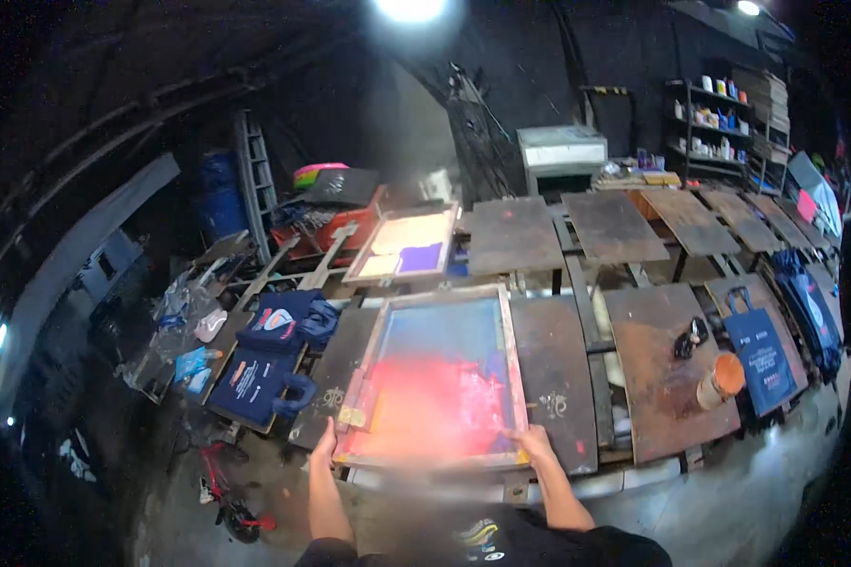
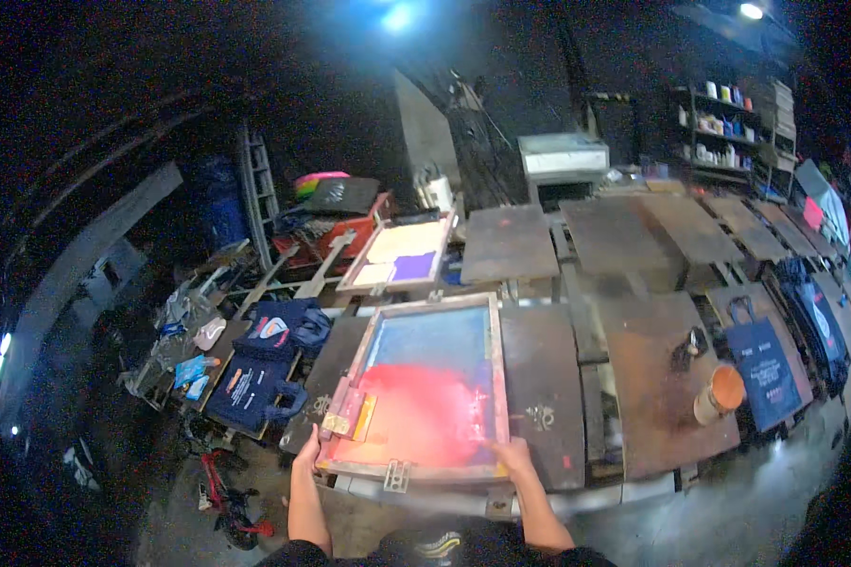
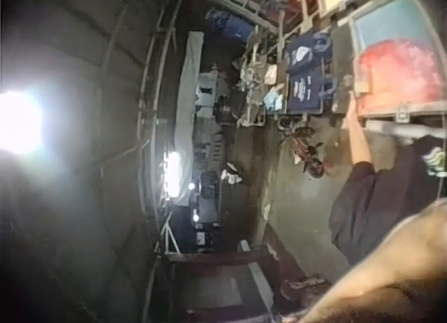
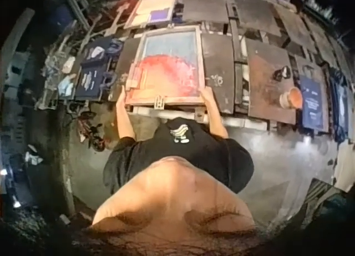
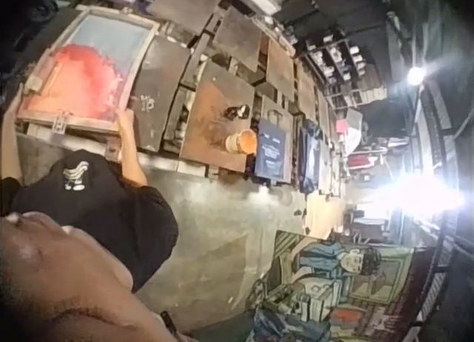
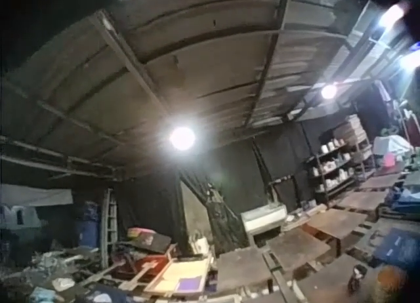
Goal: Organizing apparel and applying ink to a screen at a printing station.
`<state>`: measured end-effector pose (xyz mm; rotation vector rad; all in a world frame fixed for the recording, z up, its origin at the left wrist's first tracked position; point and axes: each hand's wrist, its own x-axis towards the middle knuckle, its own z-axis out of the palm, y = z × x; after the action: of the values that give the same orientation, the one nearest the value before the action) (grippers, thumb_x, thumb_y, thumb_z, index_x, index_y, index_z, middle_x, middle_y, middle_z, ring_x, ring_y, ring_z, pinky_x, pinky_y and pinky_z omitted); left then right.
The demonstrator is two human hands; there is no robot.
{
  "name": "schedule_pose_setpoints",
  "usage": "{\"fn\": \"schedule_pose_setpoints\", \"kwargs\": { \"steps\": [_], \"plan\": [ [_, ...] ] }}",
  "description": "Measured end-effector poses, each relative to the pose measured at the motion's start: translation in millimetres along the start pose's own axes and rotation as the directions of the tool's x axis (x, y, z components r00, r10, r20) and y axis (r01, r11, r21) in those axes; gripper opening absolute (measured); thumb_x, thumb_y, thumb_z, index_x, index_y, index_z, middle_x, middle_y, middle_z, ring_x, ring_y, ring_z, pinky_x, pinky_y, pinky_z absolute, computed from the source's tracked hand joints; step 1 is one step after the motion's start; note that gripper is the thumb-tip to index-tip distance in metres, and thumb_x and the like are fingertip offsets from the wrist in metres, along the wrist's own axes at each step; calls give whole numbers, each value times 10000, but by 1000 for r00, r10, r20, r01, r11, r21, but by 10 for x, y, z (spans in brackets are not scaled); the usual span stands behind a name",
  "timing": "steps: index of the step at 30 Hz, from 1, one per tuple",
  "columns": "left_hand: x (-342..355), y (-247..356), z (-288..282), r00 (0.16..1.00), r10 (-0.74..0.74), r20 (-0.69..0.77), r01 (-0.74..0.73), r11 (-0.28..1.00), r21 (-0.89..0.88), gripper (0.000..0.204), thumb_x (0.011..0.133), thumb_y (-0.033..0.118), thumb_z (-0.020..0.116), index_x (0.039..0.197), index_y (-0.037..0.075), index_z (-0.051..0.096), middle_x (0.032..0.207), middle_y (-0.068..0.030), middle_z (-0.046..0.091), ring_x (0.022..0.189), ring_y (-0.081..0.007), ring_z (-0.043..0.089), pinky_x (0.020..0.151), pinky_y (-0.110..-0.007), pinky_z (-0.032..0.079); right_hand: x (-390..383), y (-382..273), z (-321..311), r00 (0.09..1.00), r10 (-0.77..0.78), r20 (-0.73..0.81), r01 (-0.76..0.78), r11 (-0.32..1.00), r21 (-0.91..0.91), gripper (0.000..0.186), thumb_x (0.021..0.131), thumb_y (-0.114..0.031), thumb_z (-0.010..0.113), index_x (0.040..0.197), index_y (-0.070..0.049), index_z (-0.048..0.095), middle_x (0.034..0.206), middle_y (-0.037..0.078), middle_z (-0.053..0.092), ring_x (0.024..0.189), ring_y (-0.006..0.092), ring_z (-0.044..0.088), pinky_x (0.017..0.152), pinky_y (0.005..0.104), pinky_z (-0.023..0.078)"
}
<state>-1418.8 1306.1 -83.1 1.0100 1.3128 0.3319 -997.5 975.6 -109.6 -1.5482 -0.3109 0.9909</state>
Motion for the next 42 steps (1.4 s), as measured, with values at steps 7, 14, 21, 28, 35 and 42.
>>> {"fn": "schedule_pose_setpoints", "kwargs": {
  "steps": [7, 14, 21, 28, 35, 42],
  "plan": [
    [-278, -163, 276, 965, 209, -156, -214, 977, -12, 957, 1022, 768, 384, 1583, -7, 427, 1599, -184, 482, 1493, -266, 438, 1206, -410, 362, -98, -85, -283, 993, -116, 12, 115, 992, 51, 285, 784, -136, 837, 983, 50, 754, 845, 55, 727, 728, 149, 665, 652, 327, 506],
    [-480, 1, 349, 921, 384, -58, -388, 918, -78, 786, 1082, 654, 388, 1480, -1, 563, 1471, -153, 606, 1374, -241, 548, 1148, -363, 414, -594, -131, -407, 936, -346, -63, 348, 937, 26, 280, 743, -41, 737, 1015, 28, 735, 892, 44, 725, 802, 145, 674, 736, 321, 535],
    [-962, -18, 641, 861, 502, 78, -496, 864, -88, 682, 1118, 573, 378, 1353, 6, 677, 1251, -87, 727, 1142, -186, 660, 1019, -346, 496, -1423, -41, -684, 882, -439, -172, 446, 895, -2, 381, 745, -53, 723, 1110, 57, 711, 969, 65, 739, 838, 155, 681, 769, 320, 545],
    [-1112, -438, 844, 848, 485, 215, -487, 872, -49, 644, 1119, 559, 408, 1292, 10, 695, 1145, -53, 727, 1025, -156, 666, 903, -326, 533, -2380, 448, -1037, 849, -430, -306, 400, 903, -159, 360, 720, -81, 716, 1058, 46, 710, 924, 44, 720, 829, 140, 662, 770, 311, 540],
    [-1173, -1020, 1416, 752, 459, 474, -458, 880, -126, 638, 1125, 550, 397, 1280, 8, 697, 1158, -44, 728, 1022, -140, 674, 914, -322, 529, -3495, 1203, -1338, 751, -419, -511, 434, 896, -97, 326, 713, -112, 727, 1000, 34, 679, 861, 28, 672, 779, 141, 623, 727, 319, 524],
    [-1249, -1472, 2296, 648, 429, 630, -483, 870, -96, 581, 1133, 501, 415, 1239, 18, 719, 1127, -21, 730, 986, -138, 680, 868, -321, 536, -4363, 1640, -1903, 661, -341, -668, 362, 925, -114, 387, 702, -71, 730, 1076, 32, 714, 940, 50, 727, 842, 165, 682, 778, 319, 553]
  ]
}}
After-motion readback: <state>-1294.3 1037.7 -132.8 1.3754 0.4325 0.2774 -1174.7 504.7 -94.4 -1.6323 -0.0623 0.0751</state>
